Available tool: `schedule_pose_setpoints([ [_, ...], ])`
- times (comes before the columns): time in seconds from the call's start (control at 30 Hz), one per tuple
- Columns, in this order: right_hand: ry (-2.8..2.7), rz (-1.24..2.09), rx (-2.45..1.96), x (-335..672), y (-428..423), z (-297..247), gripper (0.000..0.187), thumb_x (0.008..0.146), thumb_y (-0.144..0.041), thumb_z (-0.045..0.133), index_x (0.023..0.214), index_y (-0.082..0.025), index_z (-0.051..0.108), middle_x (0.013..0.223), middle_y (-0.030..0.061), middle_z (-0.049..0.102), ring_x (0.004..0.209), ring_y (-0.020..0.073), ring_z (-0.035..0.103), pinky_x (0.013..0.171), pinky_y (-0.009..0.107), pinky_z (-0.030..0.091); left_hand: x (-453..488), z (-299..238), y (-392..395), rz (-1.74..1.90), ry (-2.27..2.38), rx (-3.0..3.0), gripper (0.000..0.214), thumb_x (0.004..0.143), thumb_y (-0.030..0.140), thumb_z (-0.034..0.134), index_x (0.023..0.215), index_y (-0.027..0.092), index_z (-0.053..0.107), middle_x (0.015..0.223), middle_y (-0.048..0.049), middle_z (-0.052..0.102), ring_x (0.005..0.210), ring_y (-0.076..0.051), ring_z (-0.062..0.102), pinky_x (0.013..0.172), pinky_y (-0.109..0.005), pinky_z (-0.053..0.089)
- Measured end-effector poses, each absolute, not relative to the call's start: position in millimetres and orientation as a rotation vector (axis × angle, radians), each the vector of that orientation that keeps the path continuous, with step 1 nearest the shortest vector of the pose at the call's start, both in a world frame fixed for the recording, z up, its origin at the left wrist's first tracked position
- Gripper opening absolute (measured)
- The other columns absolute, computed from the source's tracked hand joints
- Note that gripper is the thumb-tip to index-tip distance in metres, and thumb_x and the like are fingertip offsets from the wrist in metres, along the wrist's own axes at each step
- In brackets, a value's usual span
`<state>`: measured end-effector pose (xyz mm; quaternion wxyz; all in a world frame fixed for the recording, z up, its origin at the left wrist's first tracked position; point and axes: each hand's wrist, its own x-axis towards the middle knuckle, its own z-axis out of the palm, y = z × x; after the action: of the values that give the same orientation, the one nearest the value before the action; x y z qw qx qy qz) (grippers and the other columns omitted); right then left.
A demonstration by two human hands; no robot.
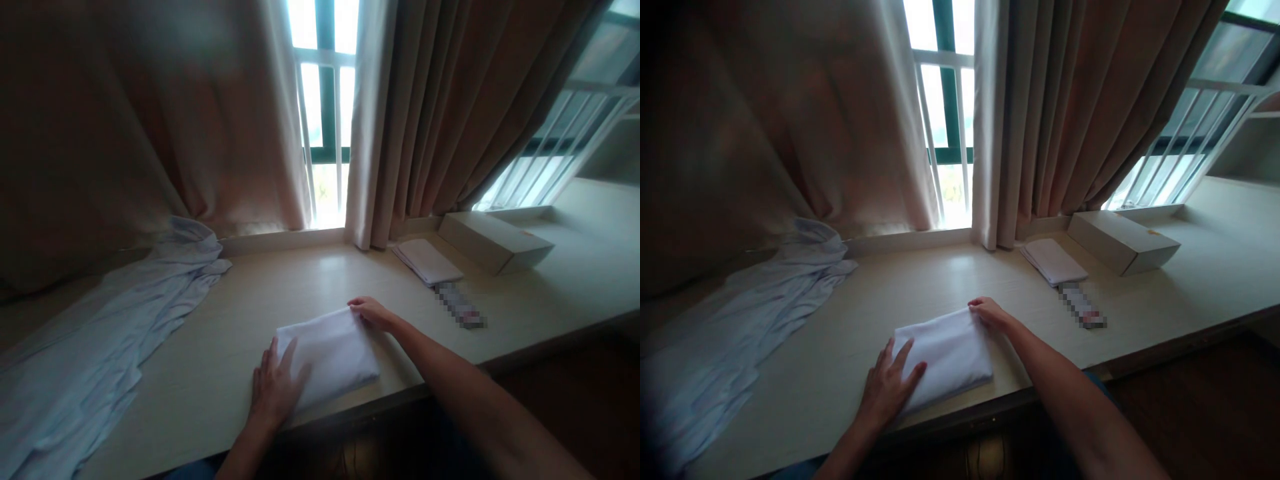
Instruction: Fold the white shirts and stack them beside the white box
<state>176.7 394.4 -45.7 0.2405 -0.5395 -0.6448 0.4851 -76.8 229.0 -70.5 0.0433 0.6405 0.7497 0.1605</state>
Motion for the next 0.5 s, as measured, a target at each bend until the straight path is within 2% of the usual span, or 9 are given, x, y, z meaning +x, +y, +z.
schedule_pose_setpoints([
  [0.1,-1.81,1.473,-1.415,183,409,-39,0.032,0.077,-0.027,0.06,0.107,-0.016,0.07,0.078,0.0022,0.066,0.061,0.0101,0.054,0.055,0.019,0.039,-78,-88,221,0.491,2.342,1.981,0.061,0.088,0.056,0.041,0.142,0.028,0.042,0.154,-0.0133,0.026,0.141,-0.034,0.024,0.111,-0.054,0.022],
  [0.23,-2.031,1.546,-1.439,183,424,-35,0.033,0.081,-0.033,0.06,0.11,-0.019,0.068,0.066,-0.0016,0.058,0.053,0.0088,0.049,0.051,0.019,0.036,-76,-92,217,0.503,2.35,1.976,0.062,0.088,0.056,0.04,0.142,0.026,0.042,0.155,-0.0132,0.025,0.141,-0.033,0.024,0.113,-0.054,0.018],
  [0.37,-2.188,1.301,-1.551,168,433,-40,0.032,0.085,-0.043,0.058,0.085,-0.013,0.07,0.059,-0.0013,0.053,0.052,0.0096,0.046,0.053,0.022,0.033,-75,-91,217,0.508,2.338,1.976,0.063,0.087,0.057,0.04,0.143,0.028,0.04,0.156,-0.0118,0.024,0.142,-0.034,0.022,0.113,-0.054,0.016],
  [0.5,-2.16,1.044,-1.651,150,434,-49,0.04,0.088,-0.046,0.055,0.068,-0.013,0.064,0.065,0.0029,0.057,0.064,0.0125,0.051,0.06,0.023,0.032,-75,-92,218,0.483,2.325,1.97,0.064,0.087,0.058,0.041,0.144,0.03,0.038,0.157,-0.0106,0.022,0.143,-0.036,0.019,0.113,-0.055,0.014],
])
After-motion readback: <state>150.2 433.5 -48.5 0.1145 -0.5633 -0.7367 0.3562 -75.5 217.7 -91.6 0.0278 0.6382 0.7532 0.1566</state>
